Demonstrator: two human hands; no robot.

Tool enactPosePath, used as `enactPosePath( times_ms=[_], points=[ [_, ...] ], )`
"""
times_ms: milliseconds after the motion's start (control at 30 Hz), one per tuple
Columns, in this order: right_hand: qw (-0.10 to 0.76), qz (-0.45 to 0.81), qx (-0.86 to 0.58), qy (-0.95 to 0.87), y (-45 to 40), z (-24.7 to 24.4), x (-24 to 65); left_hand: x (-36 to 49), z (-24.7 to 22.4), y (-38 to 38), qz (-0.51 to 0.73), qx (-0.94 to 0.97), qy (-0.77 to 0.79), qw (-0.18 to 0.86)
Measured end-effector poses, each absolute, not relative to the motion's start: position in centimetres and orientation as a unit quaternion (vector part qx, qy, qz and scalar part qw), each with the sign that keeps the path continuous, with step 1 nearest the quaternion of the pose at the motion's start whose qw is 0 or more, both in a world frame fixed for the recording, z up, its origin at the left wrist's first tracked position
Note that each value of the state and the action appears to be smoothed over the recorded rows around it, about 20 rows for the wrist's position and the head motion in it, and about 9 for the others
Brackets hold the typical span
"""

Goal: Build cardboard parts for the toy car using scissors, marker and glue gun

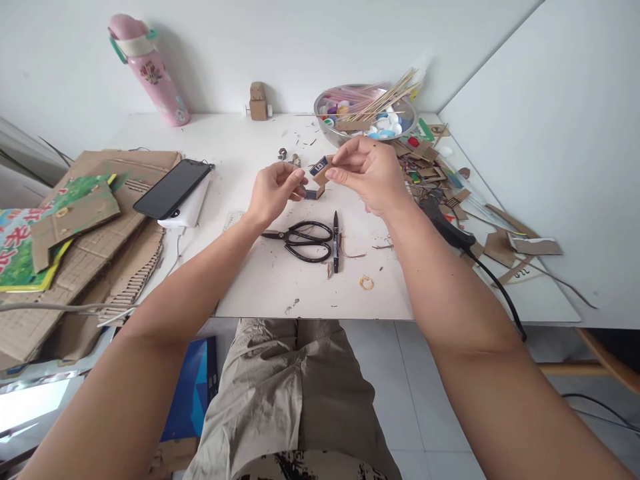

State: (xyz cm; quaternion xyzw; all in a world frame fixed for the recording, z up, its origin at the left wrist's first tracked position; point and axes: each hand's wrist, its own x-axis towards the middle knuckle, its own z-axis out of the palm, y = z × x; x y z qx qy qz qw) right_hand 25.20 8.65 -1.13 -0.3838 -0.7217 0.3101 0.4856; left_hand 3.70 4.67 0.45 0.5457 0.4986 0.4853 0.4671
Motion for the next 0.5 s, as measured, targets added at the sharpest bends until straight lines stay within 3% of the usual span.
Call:
enactPosePath(
  times_ms=[200, 300, 500],
  points=[
    [0.475, 0.276, -0.425, -0.719, 8.9, -2.2, 24.5, 2.9, -0.4, 5.3, 0.264, 0.787, 0.548, 0.1],
    [0.461, 0.275, -0.435, -0.723, 8.7, -2.6, 24.0, 3.0, -1.4, 6.5, 0.21, 0.82, 0.532, 0.024],
    [0.434, 0.284, -0.446, -0.729, 8.4, -3.0, 23.5, 2.7, -3.1, 8.3, 0.229, 0.836, 0.498, -0.026]
  ],
)
